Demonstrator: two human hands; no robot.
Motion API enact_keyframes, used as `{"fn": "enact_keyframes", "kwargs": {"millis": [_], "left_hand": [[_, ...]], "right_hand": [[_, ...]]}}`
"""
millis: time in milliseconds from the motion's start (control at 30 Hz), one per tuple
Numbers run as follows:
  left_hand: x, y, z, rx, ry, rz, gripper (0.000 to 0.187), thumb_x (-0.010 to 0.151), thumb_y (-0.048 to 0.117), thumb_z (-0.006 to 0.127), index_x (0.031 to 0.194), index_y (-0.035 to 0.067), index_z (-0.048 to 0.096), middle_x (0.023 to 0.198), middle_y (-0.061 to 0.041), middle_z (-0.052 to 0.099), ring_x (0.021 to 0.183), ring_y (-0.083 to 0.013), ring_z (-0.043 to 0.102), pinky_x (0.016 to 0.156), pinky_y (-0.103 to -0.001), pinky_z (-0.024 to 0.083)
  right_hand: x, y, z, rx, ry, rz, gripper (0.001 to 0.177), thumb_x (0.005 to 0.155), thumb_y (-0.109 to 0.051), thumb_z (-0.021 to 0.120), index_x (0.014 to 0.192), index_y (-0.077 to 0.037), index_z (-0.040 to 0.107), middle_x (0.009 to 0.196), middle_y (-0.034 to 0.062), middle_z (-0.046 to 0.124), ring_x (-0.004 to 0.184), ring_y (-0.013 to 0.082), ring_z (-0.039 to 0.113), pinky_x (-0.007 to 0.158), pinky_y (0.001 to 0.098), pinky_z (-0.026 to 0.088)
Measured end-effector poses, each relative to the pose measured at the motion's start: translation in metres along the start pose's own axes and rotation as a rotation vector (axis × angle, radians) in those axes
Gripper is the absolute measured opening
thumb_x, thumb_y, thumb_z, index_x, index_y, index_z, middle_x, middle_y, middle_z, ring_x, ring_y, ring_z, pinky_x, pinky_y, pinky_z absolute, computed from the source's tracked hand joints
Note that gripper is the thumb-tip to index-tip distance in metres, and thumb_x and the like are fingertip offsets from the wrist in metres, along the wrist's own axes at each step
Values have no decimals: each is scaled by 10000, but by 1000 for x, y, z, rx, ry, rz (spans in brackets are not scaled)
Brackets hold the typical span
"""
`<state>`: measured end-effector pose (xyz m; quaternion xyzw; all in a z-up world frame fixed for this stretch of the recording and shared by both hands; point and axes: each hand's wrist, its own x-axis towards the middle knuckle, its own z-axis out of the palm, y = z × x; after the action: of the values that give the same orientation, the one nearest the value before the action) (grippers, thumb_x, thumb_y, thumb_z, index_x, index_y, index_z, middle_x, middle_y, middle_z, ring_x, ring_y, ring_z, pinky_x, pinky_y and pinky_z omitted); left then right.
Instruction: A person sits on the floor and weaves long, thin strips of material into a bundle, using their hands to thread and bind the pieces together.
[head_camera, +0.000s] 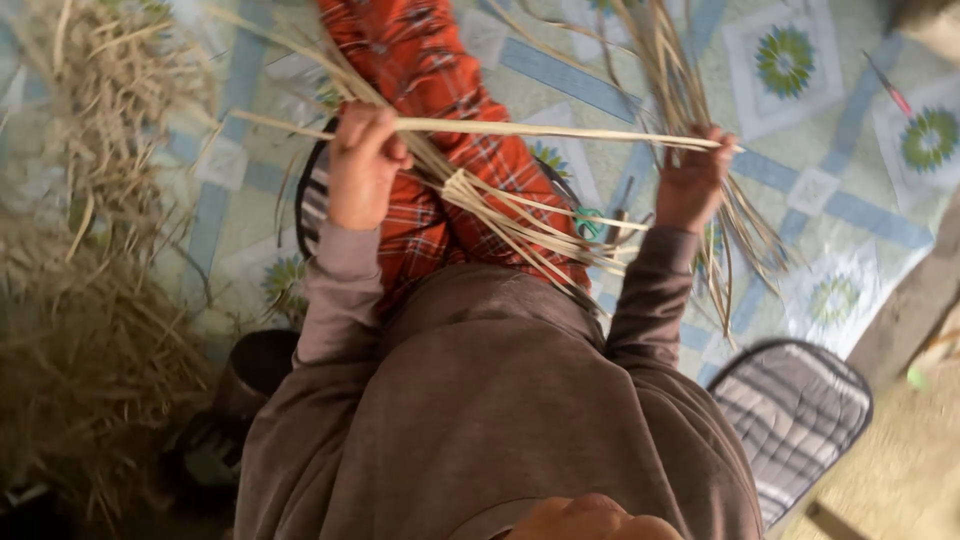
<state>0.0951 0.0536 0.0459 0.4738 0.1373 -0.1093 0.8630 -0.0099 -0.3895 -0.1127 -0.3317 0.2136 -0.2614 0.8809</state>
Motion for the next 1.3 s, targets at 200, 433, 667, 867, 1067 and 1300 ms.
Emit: {"fn": "enact_keyframes", "kwargs": {"millis": [200,433,667,867,1067,1300], "left_hand": [[-4,3,8,265,-256,199,193,991,140,690,1107,-14,704,875,-75,658,752,-146,650,717,-281,630],[-10,-19,31,419,-242,395,201,965,-16,694,1164,-7,715,862,-138,754,655,-153,721,614,-209,651],[-36,-21,73,509,-323,440,227,1001,-4,642,1226,9,670,1052,-107,746,806,-156,758,733,-225,657],[-36,-25,59,602,-370,616,291,1018,87,678,1307,82,644,1013,-67,741,722,-105,624,677,-246,536],[-32,-30,59,684,-350,811,271,985,81,714,1252,84,667,998,-58,727,757,-119,627,754,-281,522],[-26,-36,57,795,-332,1025,249,947,74,755,1188,86,695,981,-48,711,798,-134,629,844,-323,505]], "right_hand": [[-13,-51,42,20,-77,-89,152,1006,-165,702,1146,-219,682,1149,-65,730,1229,178,657,1020,370,550],[13,-14,34,-1703,116,-863,937,1052,-180,758,1639,-246,32,1686,155,269,1542,394,368,1294,613,334],[-107,9,250,-1321,-898,-603,196,818,22,869,987,-26,783,883,69,732,867,199,627,1030,401,417],[-120,10,254,-1120,-816,-338,188,852,86,828,995,-4,746,1005,69,640,841,170,587,737,283,495],[-124,3,250,-1054,-790,-260,178,861,90,796,994,-9,732,946,52,631,792,142,551,706,258,466],[-129,-2,241,-966,-743,-159,170,871,95,758,994,-15,716,878,32,620,734,109,508,671,230,431]]}}
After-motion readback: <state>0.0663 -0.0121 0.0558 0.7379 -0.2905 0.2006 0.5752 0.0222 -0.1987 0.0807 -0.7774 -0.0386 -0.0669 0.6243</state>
